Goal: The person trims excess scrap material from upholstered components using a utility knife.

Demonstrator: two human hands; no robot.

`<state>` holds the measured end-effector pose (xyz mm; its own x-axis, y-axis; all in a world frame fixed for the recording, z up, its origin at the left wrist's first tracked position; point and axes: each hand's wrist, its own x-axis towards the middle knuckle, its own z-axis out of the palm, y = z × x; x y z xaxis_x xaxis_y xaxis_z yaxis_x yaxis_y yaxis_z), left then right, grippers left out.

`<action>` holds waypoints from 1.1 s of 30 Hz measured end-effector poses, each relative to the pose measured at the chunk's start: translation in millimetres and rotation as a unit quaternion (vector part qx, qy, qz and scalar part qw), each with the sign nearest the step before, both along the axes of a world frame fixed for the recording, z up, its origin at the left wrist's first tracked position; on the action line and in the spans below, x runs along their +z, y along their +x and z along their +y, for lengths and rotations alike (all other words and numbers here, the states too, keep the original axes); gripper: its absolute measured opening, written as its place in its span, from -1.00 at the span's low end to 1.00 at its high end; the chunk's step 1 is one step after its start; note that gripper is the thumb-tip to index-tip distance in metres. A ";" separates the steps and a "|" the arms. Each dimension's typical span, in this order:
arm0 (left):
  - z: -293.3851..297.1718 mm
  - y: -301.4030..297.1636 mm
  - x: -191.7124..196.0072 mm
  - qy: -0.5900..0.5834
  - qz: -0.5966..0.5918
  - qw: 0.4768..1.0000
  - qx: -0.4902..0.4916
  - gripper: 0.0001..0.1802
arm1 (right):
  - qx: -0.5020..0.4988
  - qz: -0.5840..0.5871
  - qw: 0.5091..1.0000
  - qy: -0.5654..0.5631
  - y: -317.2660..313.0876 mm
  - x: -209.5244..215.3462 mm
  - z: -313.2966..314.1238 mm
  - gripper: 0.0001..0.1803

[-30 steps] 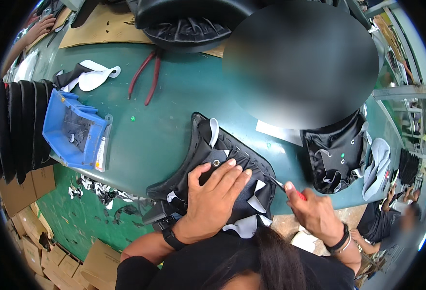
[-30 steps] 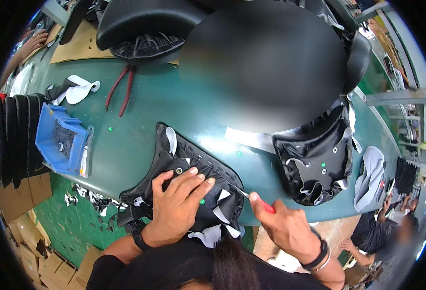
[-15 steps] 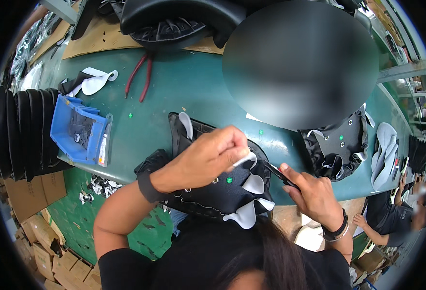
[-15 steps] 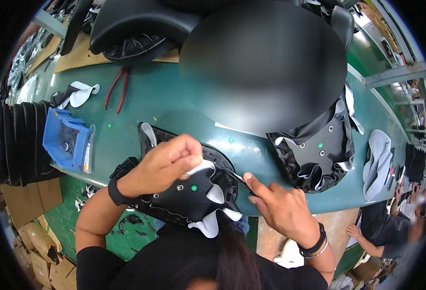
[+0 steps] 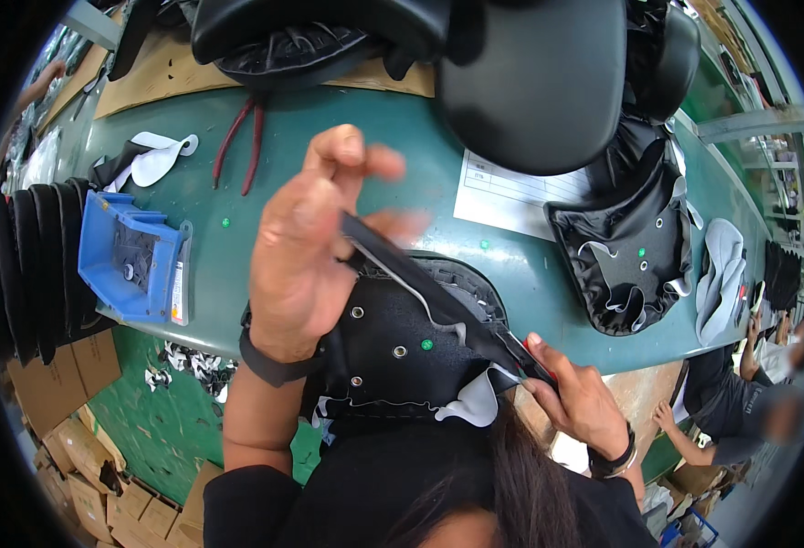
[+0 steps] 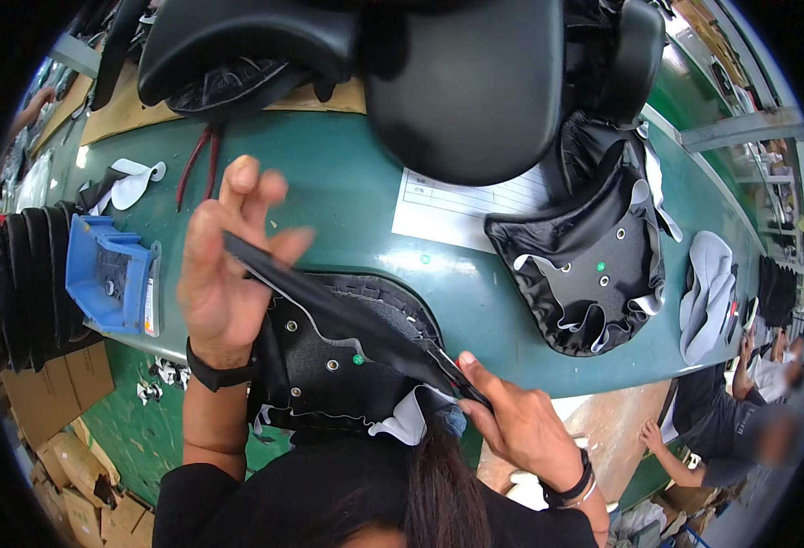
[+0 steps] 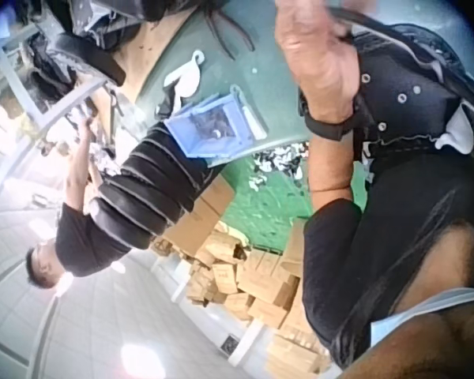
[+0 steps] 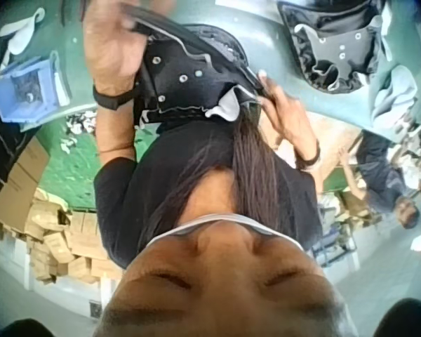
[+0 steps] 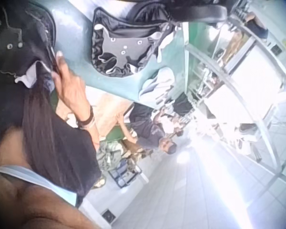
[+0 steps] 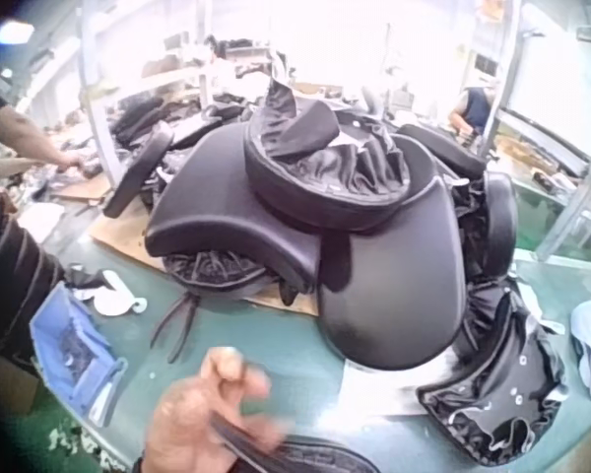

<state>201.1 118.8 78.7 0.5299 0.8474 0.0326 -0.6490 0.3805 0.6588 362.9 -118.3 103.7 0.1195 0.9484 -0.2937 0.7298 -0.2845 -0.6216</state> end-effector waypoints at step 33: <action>50.6 -14.3 -22.1 0.069 0.126 0.984 -0.103 -0.79 | -0.032 -0.082 0.995 0.038 -39.9 -15.4 50.2 -0.35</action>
